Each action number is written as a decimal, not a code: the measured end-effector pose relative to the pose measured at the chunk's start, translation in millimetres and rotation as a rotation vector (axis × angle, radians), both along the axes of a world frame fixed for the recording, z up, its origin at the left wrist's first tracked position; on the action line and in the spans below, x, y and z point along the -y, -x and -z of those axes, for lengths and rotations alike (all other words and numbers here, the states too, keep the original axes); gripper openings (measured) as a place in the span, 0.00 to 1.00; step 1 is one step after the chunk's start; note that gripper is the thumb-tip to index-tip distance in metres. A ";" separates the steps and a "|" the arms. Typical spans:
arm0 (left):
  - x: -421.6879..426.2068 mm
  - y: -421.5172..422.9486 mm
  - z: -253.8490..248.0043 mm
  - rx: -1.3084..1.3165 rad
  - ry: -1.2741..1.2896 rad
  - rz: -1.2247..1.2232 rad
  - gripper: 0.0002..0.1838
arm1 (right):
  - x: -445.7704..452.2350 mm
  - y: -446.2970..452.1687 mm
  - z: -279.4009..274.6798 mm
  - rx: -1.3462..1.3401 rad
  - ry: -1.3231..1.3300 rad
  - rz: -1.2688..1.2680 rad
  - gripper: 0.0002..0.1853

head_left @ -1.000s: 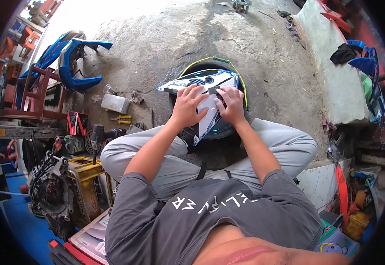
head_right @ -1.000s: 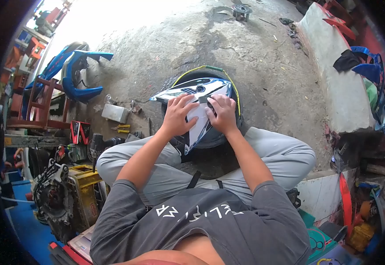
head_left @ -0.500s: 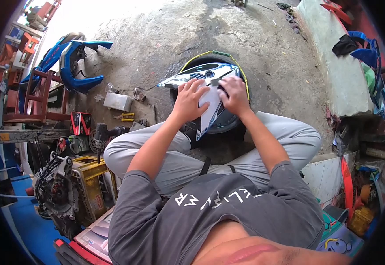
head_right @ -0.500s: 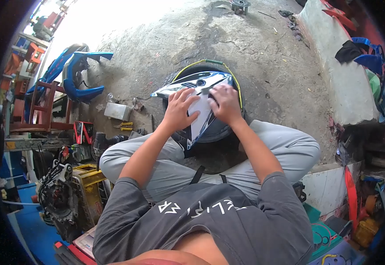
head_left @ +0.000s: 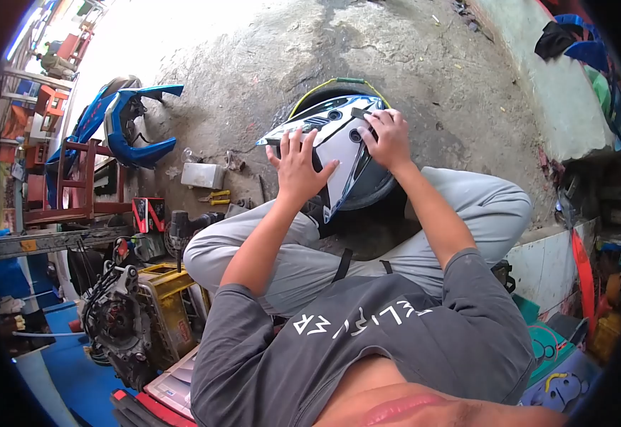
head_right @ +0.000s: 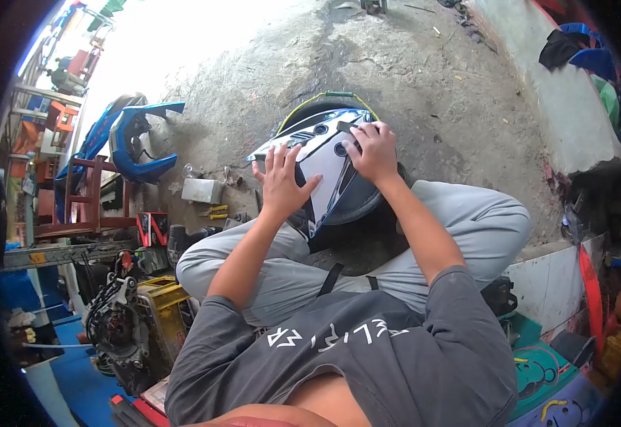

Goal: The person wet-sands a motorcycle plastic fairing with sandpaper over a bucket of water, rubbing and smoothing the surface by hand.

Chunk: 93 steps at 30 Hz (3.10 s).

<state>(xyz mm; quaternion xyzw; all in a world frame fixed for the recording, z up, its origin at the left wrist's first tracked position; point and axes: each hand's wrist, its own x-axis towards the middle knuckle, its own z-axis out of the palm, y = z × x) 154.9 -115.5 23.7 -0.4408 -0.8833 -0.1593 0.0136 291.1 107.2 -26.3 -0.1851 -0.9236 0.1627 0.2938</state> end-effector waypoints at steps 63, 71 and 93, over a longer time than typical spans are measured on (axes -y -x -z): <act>-0.9 14.8 -38.2 0.202 0.247 -0.016 0.70 | -15.5 20.5 6.6 -0.050 -0.021 0.169 0.14; 0.1 15.9 -37.7 0.202 0.222 -0.014 0.69 | -1.7 19.4 3.1 0.000 -0.095 0.183 0.17; 13.7 13.5 -19.3 0.232 0.118 -0.020 0.67 | -9.4 26.1 9.1 0.017 -0.025 0.194 0.22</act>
